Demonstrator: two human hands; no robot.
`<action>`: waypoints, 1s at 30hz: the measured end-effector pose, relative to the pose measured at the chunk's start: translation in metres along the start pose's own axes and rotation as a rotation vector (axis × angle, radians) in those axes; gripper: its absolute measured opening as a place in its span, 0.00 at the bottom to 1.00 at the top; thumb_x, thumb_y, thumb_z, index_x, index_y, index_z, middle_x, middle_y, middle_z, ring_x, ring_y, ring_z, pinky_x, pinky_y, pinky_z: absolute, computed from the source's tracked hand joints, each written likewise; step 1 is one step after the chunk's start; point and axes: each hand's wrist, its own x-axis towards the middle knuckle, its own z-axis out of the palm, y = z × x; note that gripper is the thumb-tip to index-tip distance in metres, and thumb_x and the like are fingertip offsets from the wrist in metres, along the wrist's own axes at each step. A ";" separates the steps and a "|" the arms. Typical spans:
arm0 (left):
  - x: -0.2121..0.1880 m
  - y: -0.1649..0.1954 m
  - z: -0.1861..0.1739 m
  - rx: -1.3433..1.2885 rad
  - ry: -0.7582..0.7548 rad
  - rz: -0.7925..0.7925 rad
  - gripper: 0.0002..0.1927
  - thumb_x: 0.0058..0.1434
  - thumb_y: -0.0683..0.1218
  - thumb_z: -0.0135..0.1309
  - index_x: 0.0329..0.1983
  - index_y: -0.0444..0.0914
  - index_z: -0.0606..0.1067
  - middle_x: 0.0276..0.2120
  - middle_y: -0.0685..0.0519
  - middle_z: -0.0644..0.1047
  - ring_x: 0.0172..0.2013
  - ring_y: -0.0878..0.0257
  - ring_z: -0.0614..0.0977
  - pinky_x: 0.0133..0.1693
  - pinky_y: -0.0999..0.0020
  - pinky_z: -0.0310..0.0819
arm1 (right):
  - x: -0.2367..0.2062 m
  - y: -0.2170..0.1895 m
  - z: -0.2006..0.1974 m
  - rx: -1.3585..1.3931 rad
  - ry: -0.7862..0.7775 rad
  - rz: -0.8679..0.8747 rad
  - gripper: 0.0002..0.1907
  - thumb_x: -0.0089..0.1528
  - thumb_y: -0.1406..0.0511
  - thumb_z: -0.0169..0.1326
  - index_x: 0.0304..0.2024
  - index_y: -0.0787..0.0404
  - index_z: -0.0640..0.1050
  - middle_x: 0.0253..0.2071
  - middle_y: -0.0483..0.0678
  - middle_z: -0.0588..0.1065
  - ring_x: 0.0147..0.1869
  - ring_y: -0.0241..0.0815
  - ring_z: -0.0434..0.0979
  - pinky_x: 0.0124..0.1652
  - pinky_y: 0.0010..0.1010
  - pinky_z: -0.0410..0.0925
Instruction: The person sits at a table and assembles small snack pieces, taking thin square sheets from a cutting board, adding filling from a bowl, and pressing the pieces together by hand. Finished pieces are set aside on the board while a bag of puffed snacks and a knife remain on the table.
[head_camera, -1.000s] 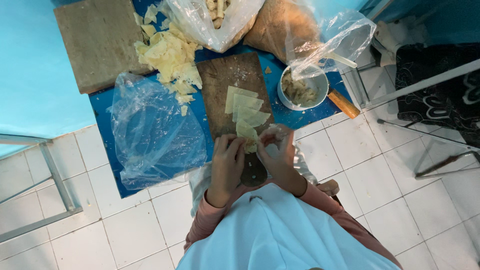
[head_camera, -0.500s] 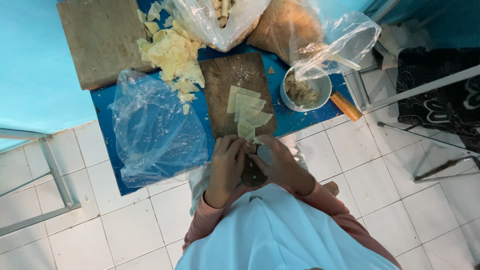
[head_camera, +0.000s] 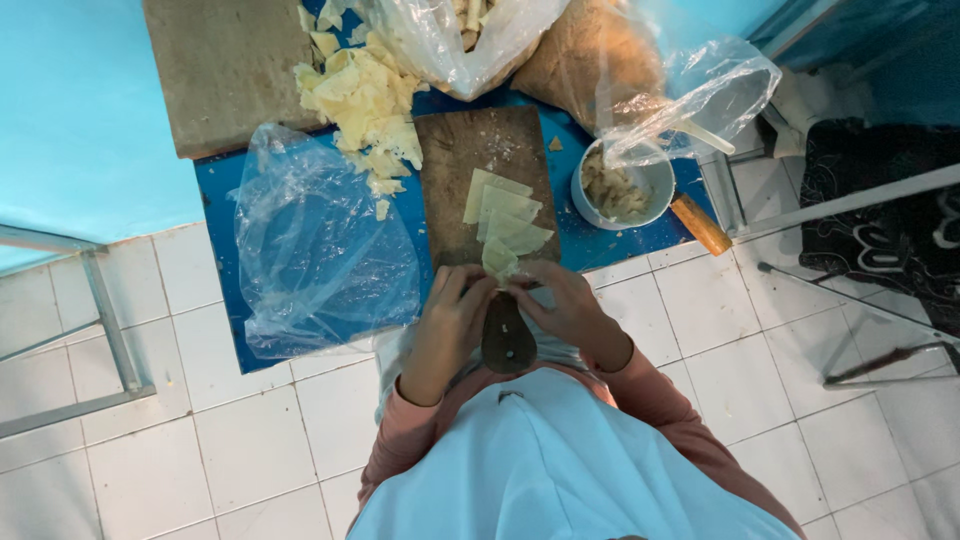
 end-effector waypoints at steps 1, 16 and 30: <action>0.000 -0.001 0.003 -0.010 0.013 0.001 0.12 0.59 0.34 0.58 0.46 0.32 0.77 0.45 0.44 0.75 0.46 0.46 0.77 0.46 0.56 0.73 | 0.000 0.000 0.000 0.026 -0.009 -0.027 0.18 0.59 0.72 0.66 0.50 0.64 0.75 0.43 0.52 0.78 0.44 0.47 0.83 0.42 0.32 0.75; 0.005 -0.012 0.021 -0.019 0.036 -0.104 0.08 0.56 0.33 0.57 0.39 0.33 0.78 0.37 0.44 0.76 0.40 0.44 0.77 0.41 0.54 0.72 | 0.017 -0.011 -0.010 -0.022 -0.058 -0.083 0.23 0.58 0.75 0.64 0.54 0.63 0.72 0.43 0.54 0.76 0.46 0.55 0.80 0.43 0.38 0.73; 0.016 -0.010 0.013 -0.044 0.003 -0.082 0.08 0.57 0.35 0.60 0.40 0.33 0.79 0.39 0.45 0.76 0.42 0.46 0.77 0.43 0.56 0.72 | 0.024 0.005 -0.006 0.065 -0.051 0.162 0.21 0.58 0.73 0.65 0.53 0.63 0.76 0.39 0.50 0.81 0.43 0.46 0.84 0.42 0.34 0.76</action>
